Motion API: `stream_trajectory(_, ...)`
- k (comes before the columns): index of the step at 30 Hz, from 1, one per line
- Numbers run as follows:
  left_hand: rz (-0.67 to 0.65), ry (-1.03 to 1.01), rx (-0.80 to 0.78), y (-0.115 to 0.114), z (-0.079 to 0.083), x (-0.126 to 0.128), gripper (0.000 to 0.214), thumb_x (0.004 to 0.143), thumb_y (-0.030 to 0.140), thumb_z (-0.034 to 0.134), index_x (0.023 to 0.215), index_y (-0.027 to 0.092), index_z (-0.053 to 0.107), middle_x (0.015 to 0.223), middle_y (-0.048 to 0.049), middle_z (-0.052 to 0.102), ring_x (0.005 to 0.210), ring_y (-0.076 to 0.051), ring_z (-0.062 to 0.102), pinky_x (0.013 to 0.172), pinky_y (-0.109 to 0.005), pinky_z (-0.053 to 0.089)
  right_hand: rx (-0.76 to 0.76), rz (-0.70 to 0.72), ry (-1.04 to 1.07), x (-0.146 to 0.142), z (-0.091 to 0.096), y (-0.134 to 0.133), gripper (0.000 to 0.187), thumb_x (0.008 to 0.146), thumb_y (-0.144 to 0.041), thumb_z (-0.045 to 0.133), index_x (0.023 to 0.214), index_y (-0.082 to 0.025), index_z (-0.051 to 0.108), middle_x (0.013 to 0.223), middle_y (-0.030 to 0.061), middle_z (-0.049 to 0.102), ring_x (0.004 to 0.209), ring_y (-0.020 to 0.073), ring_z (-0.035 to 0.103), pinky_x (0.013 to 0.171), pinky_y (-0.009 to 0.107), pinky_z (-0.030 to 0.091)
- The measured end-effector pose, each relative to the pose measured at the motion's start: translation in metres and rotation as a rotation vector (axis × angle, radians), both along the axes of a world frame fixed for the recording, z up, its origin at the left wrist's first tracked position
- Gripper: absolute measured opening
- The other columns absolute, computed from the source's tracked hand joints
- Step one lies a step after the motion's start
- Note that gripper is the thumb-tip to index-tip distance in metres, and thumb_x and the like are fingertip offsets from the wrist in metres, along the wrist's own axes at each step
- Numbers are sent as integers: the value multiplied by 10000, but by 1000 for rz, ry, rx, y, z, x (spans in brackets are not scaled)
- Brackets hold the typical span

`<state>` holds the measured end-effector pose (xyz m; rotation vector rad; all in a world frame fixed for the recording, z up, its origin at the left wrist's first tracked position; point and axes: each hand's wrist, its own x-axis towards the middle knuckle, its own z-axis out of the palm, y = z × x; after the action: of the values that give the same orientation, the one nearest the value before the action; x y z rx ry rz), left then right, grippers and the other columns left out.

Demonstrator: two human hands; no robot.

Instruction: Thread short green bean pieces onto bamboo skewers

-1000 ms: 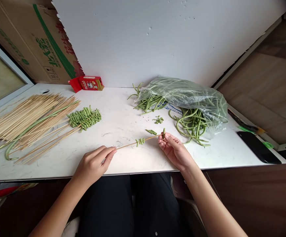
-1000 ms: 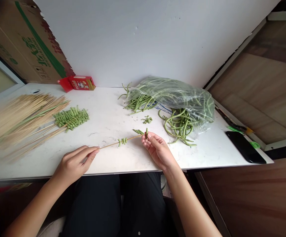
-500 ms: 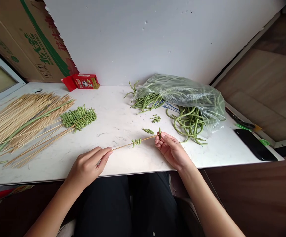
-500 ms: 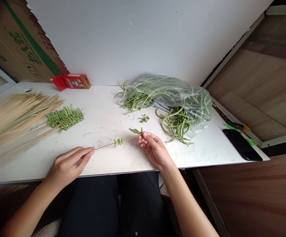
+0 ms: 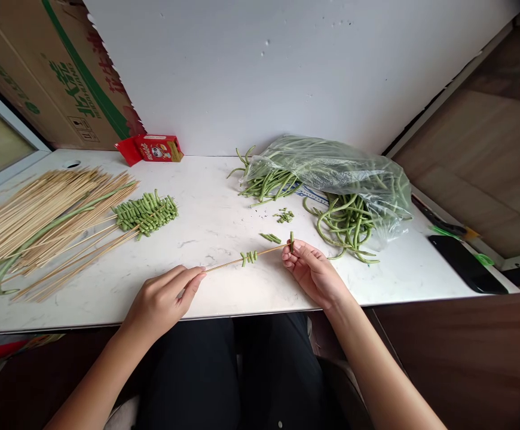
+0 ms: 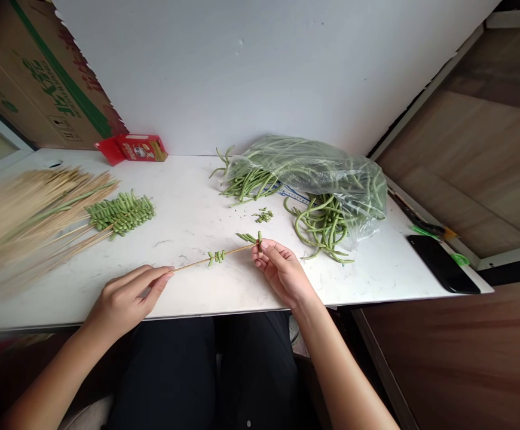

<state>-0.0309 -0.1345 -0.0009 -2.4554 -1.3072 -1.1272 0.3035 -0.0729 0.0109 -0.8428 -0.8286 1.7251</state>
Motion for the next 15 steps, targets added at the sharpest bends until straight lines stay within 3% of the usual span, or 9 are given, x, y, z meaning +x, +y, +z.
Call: stream_trajectory(15,-9,-27,-43,-1,-4,-3,202,1001,95,673,1167,202,713,903,-25,776,740,-145,733,769,-266,598,-14,-126,-85,-4,-2,1,248,790,-423,955,859,-212,847,830,38,741,750,145,603,763,298,528)
